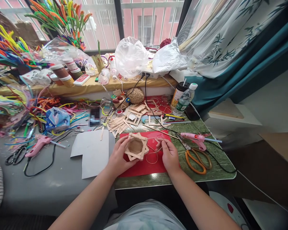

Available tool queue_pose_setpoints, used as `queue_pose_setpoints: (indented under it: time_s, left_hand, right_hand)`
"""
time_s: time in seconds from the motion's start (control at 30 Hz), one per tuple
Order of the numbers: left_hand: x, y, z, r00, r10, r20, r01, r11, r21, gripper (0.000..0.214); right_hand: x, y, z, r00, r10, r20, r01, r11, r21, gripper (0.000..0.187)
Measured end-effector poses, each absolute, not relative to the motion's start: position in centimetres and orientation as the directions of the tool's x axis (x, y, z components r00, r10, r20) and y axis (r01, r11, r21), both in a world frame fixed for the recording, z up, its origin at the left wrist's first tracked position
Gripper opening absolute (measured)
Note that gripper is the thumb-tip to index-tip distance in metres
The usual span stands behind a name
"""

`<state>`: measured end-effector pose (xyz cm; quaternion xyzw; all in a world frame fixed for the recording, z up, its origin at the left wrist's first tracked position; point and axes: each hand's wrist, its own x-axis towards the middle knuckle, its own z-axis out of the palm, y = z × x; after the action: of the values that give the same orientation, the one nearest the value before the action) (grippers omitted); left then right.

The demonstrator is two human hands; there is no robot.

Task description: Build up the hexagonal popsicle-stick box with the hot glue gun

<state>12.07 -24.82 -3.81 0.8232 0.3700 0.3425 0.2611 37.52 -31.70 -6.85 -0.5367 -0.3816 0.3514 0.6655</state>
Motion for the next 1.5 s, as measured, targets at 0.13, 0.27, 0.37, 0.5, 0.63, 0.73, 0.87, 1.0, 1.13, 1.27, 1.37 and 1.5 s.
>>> queue_pose_setpoints:
  time_s: [0.13,0.27,0.37,0.5,0.63,0.73,0.87,1.0,1.13,1.27,1.37,1.5]
  left_hand:
    - [12.2,-24.5,-4.1,0.525,0.782,0.335,0.433,-0.585,0.686,0.086]
    - [12.2,-24.1,-4.0,0.526,0.792,0.309,0.429,-0.561,0.708,0.079]
    - [12.0,-24.1,-3.8,0.503,0.809,0.303,0.423,-0.536,0.731,0.067]
    - [11.7,-24.7,-2.7,0.522,0.800,0.296,0.419,-0.542,0.728,0.051]
    - [12.0,-25.1,-0.9,0.386,0.863,0.326,0.317,-0.457,0.831,0.035]
    - [12.6,-23.8,0.8,0.283,0.913,0.294,0.228,-0.361,0.904,0.021]
    - [14.0,-21.1,2.9,0.325,0.915,0.241,0.265,-0.333,0.905,0.022]
    - [15.9,-19.4,4.0,0.673,0.714,0.191,0.376,-0.554,0.743,0.031]
    - [16.8,-18.6,3.4,0.920,0.374,0.116,0.186,-0.677,0.712,0.095]
    - [17.2,-18.2,2.3,0.943,0.331,0.035,0.213,-0.682,0.700,0.115]
    - [17.2,-18.4,2.3,0.933,0.359,0.004,0.272,-0.713,0.647,0.107]
    - [16.2,-18.3,3.5,0.900,0.436,0.029,0.306,-0.676,0.670,0.118]
  right_hand:
    - [37.7,-31.6,-7.2,0.455,0.887,0.079,-0.098,0.138,-0.986,0.032]
    - [37.6,-31.6,-7.3,0.437,0.897,0.068,-0.141,0.143,-0.980,0.031]
    - [37.6,-31.5,-7.1,0.421,0.905,0.057,-0.217,0.161,-0.963,0.030]
    - [37.9,-31.0,-6.7,0.443,0.896,0.035,-0.342,0.205,-0.917,0.033]
    - [38.7,-30.6,-6.5,0.452,0.892,0.006,-0.450,0.234,-0.862,0.030]
    - [39.1,-30.6,-6.4,0.414,0.910,-0.011,-0.507,0.220,-0.834,0.029]
    - [39.4,-30.6,-6.4,0.370,0.928,-0.032,-0.566,0.198,-0.800,0.028]
    - [39.4,-30.5,-6.2,0.346,0.937,-0.054,-0.590,0.173,-0.789,0.026]
    - [39.1,-30.2,-6.2,0.316,0.946,-0.071,-0.600,0.142,-0.787,0.026]
    - [39.0,-29.9,-6.4,0.298,0.950,-0.092,-0.610,0.116,-0.784,0.026]
    - [39.1,-29.6,-6.4,0.290,0.952,-0.102,-0.622,0.106,-0.776,0.025]
    - [39.1,-29.5,-6.6,0.282,0.955,-0.091,-0.629,0.112,-0.770,0.026]
